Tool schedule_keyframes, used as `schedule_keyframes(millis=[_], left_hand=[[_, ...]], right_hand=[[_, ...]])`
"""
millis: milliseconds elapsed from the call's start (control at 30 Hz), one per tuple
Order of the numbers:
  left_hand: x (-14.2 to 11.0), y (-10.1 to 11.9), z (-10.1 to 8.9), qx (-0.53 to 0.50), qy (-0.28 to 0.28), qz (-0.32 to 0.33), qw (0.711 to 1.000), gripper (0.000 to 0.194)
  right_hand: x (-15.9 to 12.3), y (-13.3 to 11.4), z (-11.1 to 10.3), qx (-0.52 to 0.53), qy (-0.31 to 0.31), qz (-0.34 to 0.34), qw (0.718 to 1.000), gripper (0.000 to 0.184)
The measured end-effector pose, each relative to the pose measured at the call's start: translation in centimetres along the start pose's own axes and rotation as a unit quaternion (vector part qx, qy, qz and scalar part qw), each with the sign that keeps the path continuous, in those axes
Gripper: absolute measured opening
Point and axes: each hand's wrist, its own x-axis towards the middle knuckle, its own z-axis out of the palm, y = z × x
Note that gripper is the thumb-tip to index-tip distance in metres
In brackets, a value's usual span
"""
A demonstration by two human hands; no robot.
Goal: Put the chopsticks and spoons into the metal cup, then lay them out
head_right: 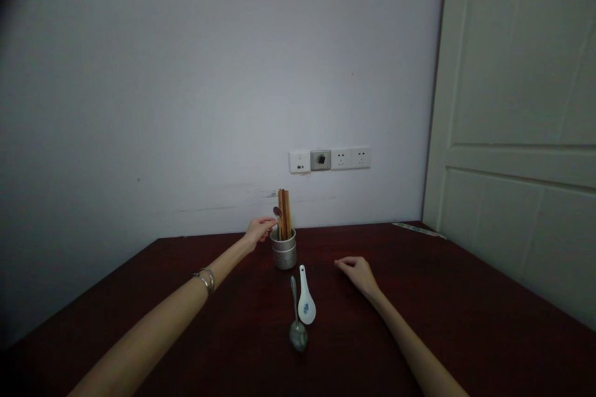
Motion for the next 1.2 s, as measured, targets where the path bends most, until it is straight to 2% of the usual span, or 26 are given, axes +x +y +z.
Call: schedule_keyframes(millis=[167,267,367,433,500,600,733,833,1033,1200], left_hand=[[-1.8,0.1,-1.2,-0.105,-0.008,-0.003,0.994,0.039],[-2.8,-0.5,-2.2,-0.158,0.006,-0.014,0.987,0.038],[-3.8,-1.4,-3.1,-0.176,0.04,-0.025,0.983,0.038],[-4.5,-2.0,-3.3,-0.152,0.031,-0.029,0.987,0.037],[-5.3,-2.4,-3.1,-0.103,-0.009,-0.033,0.994,0.036],[-6.6,-2.6,-2.4,-0.02,-0.101,-0.039,0.994,0.032],[-8.1,-2.2,-1.3,0.093,-0.262,-0.064,0.958,0.027],[-8.9,-2.1,-0.3,0.153,-0.316,-0.072,0.934,0.026],[-9.4,-3.6,2.0,0.247,-0.278,-0.062,0.926,0.018],[-9.9,-4.1,3.5,0.324,-0.235,-0.041,0.916,0.026]], right_hand=[[0.0,0.2,0.0,-0.01,0.003,-0.003,1.0,0.028],[-0.1,0.0,0.0,-0.014,-0.002,-0.004,1.0,0.028],[-0.2,-0.2,0.0,-0.017,-0.001,-0.003,1.0,0.027],[-0.3,-0.3,0.0,-0.018,0.001,-0.003,1.0,0.026],[-0.3,-0.3,0.0,-0.015,0.002,-0.006,1.0,0.025],[-0.3,-0.3,0.1,-0.018,0.001,-0.007,1.0,0.025],[-0.4,-0.3,0.1,-0.03,-0.004,-0.008,1.0,0.027],[-0.6,-0.5,0.1,-0.032,-0.004,-0.012,0.999,0.027],[-0.6,-0.6,0.1,-0.038,-0.003,-0.021,0.999,0.029],[-0.5,-0.3,0.2,-0.045,0.004,-0.024,0.999,0.029]])
